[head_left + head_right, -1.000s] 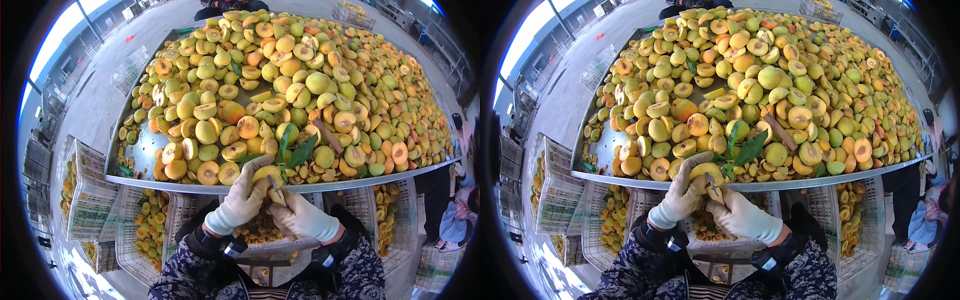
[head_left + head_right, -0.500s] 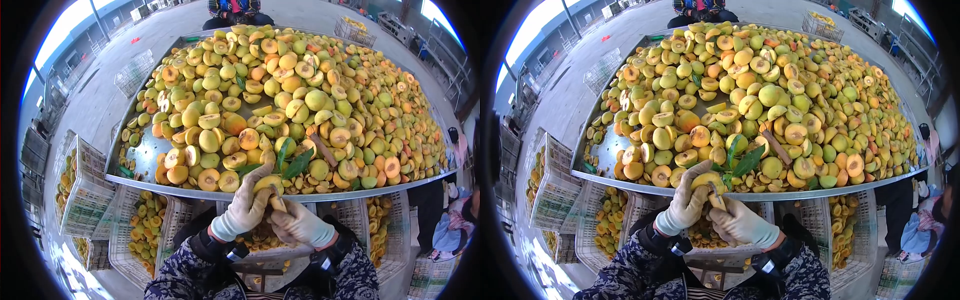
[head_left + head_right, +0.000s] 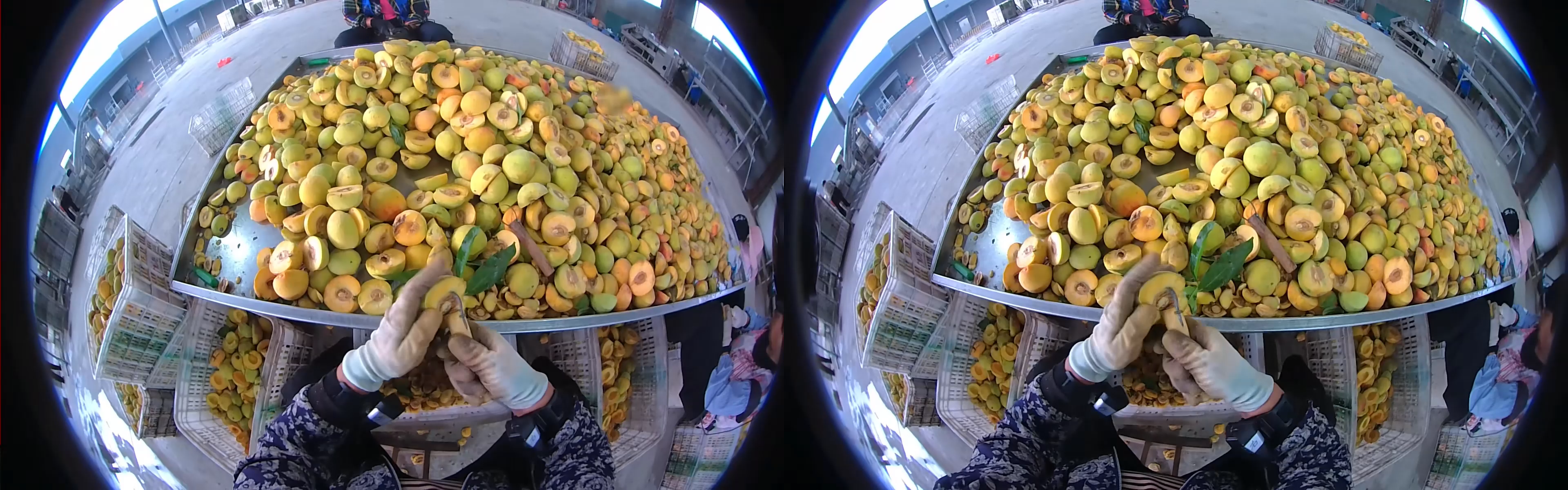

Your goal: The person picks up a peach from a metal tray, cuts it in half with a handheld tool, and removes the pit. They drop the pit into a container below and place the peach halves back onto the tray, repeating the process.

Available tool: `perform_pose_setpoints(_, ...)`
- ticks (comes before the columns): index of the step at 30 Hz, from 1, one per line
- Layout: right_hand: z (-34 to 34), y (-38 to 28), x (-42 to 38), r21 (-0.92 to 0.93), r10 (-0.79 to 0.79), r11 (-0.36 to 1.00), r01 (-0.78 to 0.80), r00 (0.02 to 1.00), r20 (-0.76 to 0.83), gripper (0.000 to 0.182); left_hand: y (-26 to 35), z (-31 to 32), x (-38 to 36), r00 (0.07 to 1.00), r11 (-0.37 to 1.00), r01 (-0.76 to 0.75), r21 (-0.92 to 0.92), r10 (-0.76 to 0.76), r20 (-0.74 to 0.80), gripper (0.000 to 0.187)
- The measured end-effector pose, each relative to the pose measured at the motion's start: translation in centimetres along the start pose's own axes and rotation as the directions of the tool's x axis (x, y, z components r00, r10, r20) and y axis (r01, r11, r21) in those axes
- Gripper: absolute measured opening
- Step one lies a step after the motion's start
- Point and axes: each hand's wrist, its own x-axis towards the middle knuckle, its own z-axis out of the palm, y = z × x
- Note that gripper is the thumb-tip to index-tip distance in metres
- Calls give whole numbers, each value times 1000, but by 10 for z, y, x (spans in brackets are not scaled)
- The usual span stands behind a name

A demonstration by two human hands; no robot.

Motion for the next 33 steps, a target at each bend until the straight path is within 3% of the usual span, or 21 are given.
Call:
perform_pose_setpoints(1,2,0,2,7,3,1000,-3,1000,-1,28,-2,2,1,1000,1000,7,-1,-7,3,47)
perform_pose_setpoints(3,7,4,8,-283,-63,958,37,995,-83,26,-4,6,-1,997,943,-44,330,60,-38,47)
perform_pose_setpoints(5,0,8,12,-399,-109,913,83,993,-44,23,0,4,0,999,972,6,233,3,-38,46)
perform_pose_setpoints(7,-4,24,19,-586,-417,720,373,907,65,19,5,-2,0,993,964,90,249,-106,53,46)
perform_pose_setpoints(8,-6,26,18,-583,-414,723,370,908,62,19,2,-2,-1,995,975,79,209,-91,47,46)
perform_pose_setpoints(10,1,16,13,-425,-212,883,200,977,19,27,10,-6,1,983,974,162,159,-174,63,46)
perform_pose_setpoints(11,2,11,9,-425,-210,883,199,978,21,27,15,-7,1,967,966,235,109,-244,77,46)
perform_pose_setpoints(13,0,0,-1,-198,43,980,-26,996,83,35,16,-4,0,961,964,266,12,-266,74,46)
perform_pose_setpoints(15,2,0,-8,-129,64,990,-48,991,116,36,13,-5,-3,995,989,70,130,-78,56,46)
perform_pose_setpoints(17,4,2,-12,69,90,992,-102,983,161,42,16,2,-5,998,998,58,-18,-58,26,44)
perform_pose_setpoints(18,14,-2,-12,-30,10,1000,-7,997,82,43,16,1,-5,991,992,125,-18,-123,53,44)
perform_pose_setpoints(19,10,0,-10,30,57,998,-60,995,82,39,18,-1,-4,981,983,184,-6,-184,62,43)
perform_pose_setpoints(21,0,7,-4,18,78,997,-79,996,53,35,17,2,4,999,976,-30,217,24,32,43)
perform_pose_setpoints(22,7,7,-11,197,29,979,-55,991,134,28,17,3,2,999,982,-39,186,33,37,44)
perform_pose_setpoints(23,-10,18,-8,422,30,890,-174,945,327,26,15,3,-2,998,989,-45,138,39,44,44)
perform_pose_setpoints(24,-17,27,-6,421,-19,895,-147,931,364,30,25,3,-4,996,997,79,-20,-78,47,45)
perform_pose_setpoints(25,-9,36,-9,344,-73,939,-3,975,209,38,35,7,-7,979,959,202,-200,-191,76,45)
perform_pose_setpoints(27,-5,32,-8,174,-65,983,63,998,6,40,34,4,-4,994,990,91,-111,-84,66,45)
perform_pose_setpoints(28,-1,30,-9,154,-56,987,51,998,25,40,22,5,-1,998,995,62,-80,-59,36,45)
perform_pose_setpoints(30,11,27,-9,-164,-104,985,61,959,-265,39,15,4,-4,995,990,93,-105,-89,38,44)
perform_pose_setpoints(33,17,49,-5,-685,-512,688,240,830,-223,41,10,6,-8,999,999,-10,43,8,33,45)
